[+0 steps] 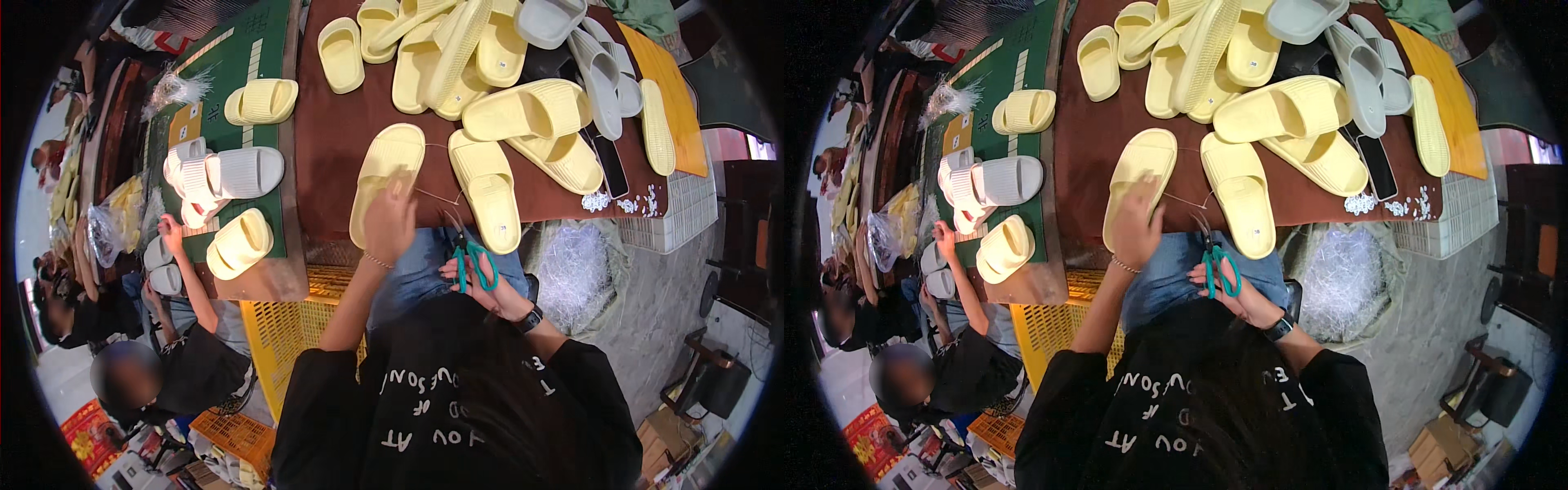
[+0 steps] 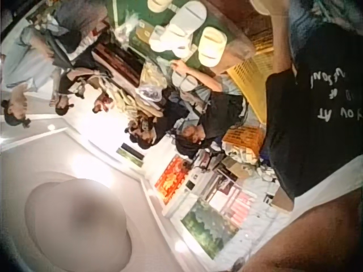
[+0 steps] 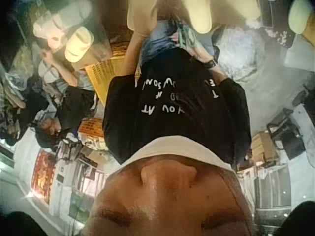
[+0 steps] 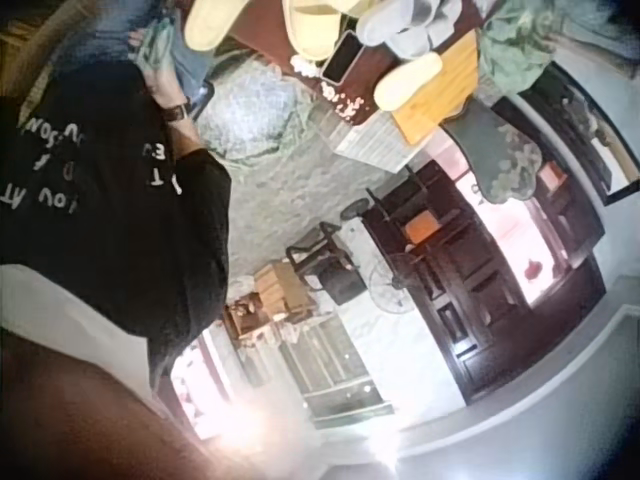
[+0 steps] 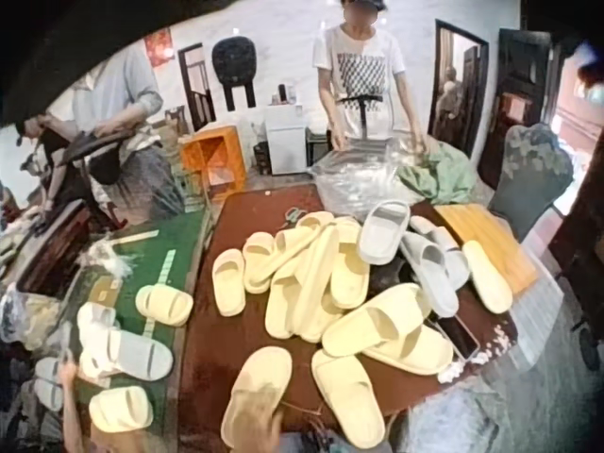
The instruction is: Trimming excess material and loose threads from slippers using scissors.
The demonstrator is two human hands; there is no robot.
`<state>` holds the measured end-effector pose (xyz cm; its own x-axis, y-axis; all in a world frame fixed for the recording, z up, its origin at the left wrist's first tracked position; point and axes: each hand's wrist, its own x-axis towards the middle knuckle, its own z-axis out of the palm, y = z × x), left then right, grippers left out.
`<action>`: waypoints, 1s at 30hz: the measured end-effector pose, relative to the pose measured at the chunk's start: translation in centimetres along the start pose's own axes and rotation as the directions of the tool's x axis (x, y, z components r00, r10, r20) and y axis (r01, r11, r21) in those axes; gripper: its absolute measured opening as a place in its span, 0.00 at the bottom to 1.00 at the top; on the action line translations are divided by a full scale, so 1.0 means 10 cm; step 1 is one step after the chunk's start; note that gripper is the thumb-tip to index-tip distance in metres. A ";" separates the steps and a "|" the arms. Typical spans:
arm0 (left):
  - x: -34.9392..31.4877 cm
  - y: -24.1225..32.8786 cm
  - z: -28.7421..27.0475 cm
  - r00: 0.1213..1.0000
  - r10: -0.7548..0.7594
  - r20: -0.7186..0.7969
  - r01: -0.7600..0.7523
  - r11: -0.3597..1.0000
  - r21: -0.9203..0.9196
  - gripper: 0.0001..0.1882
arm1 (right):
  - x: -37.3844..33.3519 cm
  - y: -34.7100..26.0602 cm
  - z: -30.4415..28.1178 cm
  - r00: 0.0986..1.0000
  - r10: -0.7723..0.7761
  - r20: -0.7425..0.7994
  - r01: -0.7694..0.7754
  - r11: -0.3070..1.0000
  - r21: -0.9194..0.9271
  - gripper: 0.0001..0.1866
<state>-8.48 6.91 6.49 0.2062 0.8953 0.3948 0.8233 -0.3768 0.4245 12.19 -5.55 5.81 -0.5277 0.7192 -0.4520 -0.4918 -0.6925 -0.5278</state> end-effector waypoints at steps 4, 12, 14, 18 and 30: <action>0.11 0.07 0.18 0.973 0.182 0.143 -0.162 0.977 -0.140 0.11 | 0.06 0.01 0.10 1.000 0.008 -0.008 -0.009 0.999 -0.040 0.34; 0.02 -0.09 0.25 0.972 0.210 0.107 -0.180 0.955 -0.237 0.04 | 0.49 -0.05 0.28 0.981 0.045 -0.189 -0.054 0.997 -0.047 0.33; 0.01 -0.08 0.25 0.976 0.167 0.141 -0.129 0.962 -0.241 0.04 | 0.61 -0.12 0.31 0.957 -0.107 -0.268 0.091 0.993 -0.072 0.29; -0.01 -0.20 0.14 0.990 0.107 0.094 -0.078 0.958 -0.277 0.05 | 0.63 -0.30 0.40 0.931 -0.212 -0.297 0.183 0.976 -0.121 0.23; -0.20 0.19 -1.11 0.502 0.400 0.767 0.643 0.420 -0.640 0.07 | 0.61 -1.55 -0.54 0.328 -0.936 0.127 -0.054 -0.153 -0.987 0.17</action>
<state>-13.20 1.79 15.56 0.8383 0.4811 -0.2567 0.1401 0.2649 0.9540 20.31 9.83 7.37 0.1995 0.8769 0.4374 0.7872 0.1224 -0.6044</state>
